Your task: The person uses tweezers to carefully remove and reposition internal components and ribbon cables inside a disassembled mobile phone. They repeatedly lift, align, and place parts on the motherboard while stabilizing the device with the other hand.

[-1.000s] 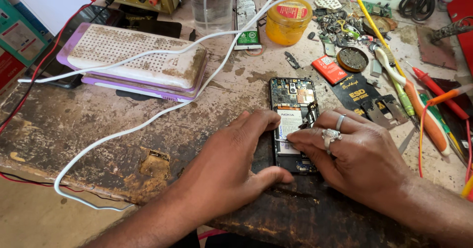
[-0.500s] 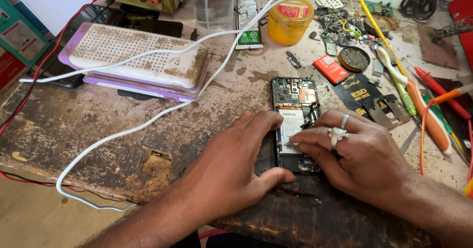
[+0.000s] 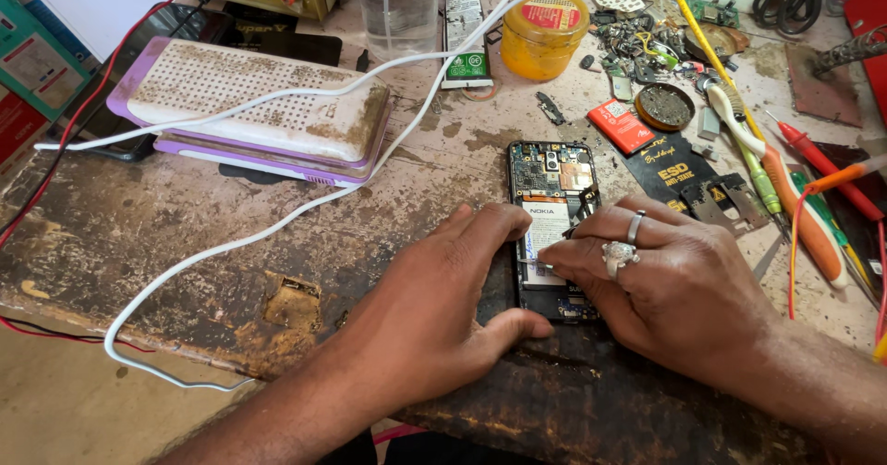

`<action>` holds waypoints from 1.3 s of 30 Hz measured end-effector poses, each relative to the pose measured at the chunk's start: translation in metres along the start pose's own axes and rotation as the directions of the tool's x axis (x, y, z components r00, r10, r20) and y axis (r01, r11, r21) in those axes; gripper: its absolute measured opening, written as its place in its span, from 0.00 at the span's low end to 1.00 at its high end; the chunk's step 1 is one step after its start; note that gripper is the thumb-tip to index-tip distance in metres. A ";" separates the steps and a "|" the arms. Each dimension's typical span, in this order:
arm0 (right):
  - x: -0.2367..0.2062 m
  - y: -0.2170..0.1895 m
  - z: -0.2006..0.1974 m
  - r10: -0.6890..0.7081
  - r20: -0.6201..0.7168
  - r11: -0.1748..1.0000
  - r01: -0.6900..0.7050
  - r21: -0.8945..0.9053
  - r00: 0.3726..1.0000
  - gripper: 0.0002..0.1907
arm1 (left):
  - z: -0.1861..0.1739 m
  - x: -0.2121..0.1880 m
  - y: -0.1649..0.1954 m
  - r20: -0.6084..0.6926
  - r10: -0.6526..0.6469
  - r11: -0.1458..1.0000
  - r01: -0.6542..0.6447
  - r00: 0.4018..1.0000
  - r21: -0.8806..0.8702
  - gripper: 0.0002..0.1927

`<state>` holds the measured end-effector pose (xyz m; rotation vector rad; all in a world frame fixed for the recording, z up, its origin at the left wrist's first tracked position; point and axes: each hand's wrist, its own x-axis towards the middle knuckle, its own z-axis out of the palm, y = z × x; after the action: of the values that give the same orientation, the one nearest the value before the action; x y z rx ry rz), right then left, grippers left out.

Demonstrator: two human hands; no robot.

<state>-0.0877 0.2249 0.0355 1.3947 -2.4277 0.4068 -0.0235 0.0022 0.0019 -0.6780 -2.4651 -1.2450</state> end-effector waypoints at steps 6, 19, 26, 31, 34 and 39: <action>-0.003 -0.001 0.002 -0.040 -0.028 0.999 0.040 0.011 0.999 0.10 | 0.000 -0.001 0.000 0.023 -0.032 0.999 0.032 0.999 0.017 0.36; -0.004 0.004 0.003 0.007 -0.022 1.000 -0.007 0.015 1.000 0.10 | 0.000 -0.001 -0.001 0.023 -0.015 1.000 0.015 1.000 -0.002 0.40; -0.005 0.002 0.002 0.051 0.018 0.993 -0.053 0.110 0.999 0.08 | 0.001 -0.001 0.000 0.013 -0.007 1.000 0.008 1.000 -0.026 0.44; -0.005 0.002 0.007 0.103 -0.068 0.993 -0.099 0.070 0.992 0.06 | 0.000 -0.001 0.000 0.023 -0.022 1.000 0.022 0.999 0.001 0.42; -0.005 0.004 0.006 0.049 -0.044 0.997 -0.047 0.054 0.998 0.08 | 0.001 0.000 0.001 0.022 -0.020 1.000 0.019 1.000 0.005 0.42; -0.005 0.005 0.005 0.038 -0.023 0.997 -0.037 0.063 0.999 0.09 | 0.000 -0.001 0.001 0.048 -0.057 0.998 0.056 0.997 0.010 0.39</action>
<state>-0.0899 0.2292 0.0287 1.3629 -2.4442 0.5103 -0.0223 0.0027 0.0020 -0.6474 -2.5436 -1.2514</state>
